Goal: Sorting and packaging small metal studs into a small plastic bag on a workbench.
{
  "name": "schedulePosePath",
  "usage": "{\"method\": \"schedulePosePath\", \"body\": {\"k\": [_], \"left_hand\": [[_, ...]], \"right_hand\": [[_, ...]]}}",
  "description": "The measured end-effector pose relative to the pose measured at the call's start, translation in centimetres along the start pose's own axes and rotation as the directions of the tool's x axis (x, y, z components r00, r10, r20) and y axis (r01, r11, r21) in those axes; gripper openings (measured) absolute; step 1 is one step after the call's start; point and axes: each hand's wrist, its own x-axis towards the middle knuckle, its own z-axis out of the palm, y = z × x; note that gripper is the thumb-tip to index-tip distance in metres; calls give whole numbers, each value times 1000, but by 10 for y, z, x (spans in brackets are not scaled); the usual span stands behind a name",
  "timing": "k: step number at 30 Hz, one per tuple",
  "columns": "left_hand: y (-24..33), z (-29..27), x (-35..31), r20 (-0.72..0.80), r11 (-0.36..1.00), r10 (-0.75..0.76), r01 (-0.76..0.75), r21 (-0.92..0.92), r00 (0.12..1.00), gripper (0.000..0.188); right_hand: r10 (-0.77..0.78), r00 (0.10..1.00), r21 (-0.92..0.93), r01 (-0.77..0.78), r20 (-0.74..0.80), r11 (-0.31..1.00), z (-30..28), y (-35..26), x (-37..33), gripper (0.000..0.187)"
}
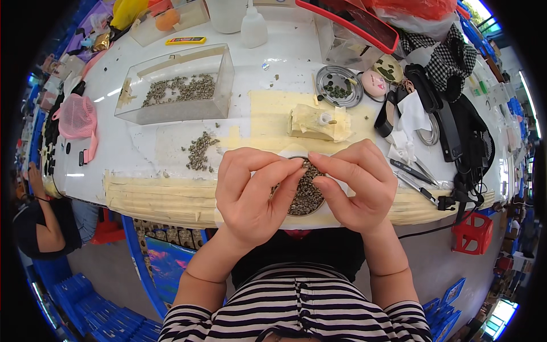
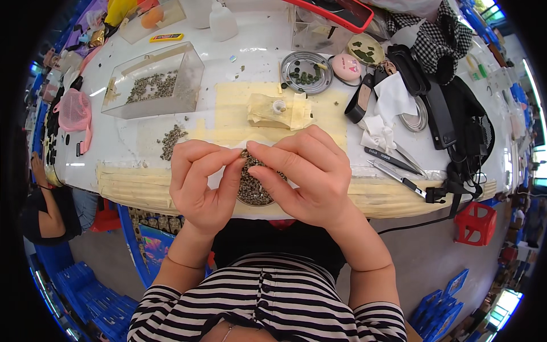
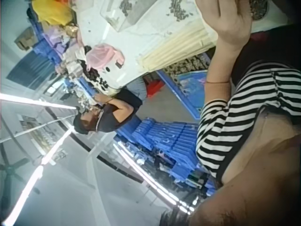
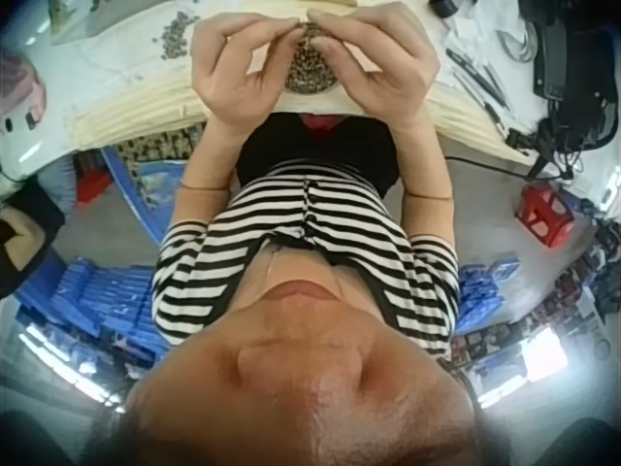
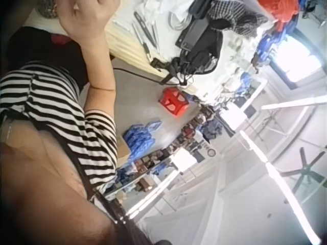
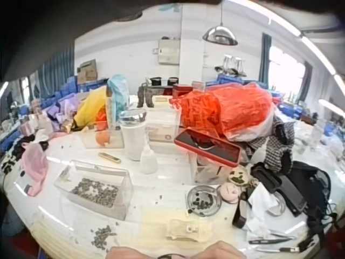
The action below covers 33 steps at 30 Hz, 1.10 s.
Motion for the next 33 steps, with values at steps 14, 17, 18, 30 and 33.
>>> {"method": "schedulePosePath", "body": {"k": [14, 17, 18, 30, 33], "left_hand": [[3, 1, 3, 29, 995, 95, -96, 23, 995, 29], [1, 2, 0, 34, 997, 69, -71, 41, 997, 26], [0, 3, 0, 45, 998, 49, -50, 34, 998, 24], [1, -5, 2, 70, 997, 59, -55, -50, 996, 32], [1, -5, 2, 86, 991, 128, -125, -43, 988, 35]], "right_hand": [[323, 934, 385, -358, 154, 851, -2, 2, -4, 14], [137, 990, 170, -137, 10, 976, 1, 2, -4, 20], [24, 999, 60, -21, -37, 998, 1, 2, -4, 23], [212, 967, 320, -247, 139, 915, 3, 1, -5, 17], [263, 941, 427, -332, 212, 841, -1, 2, -5, 12]]}}
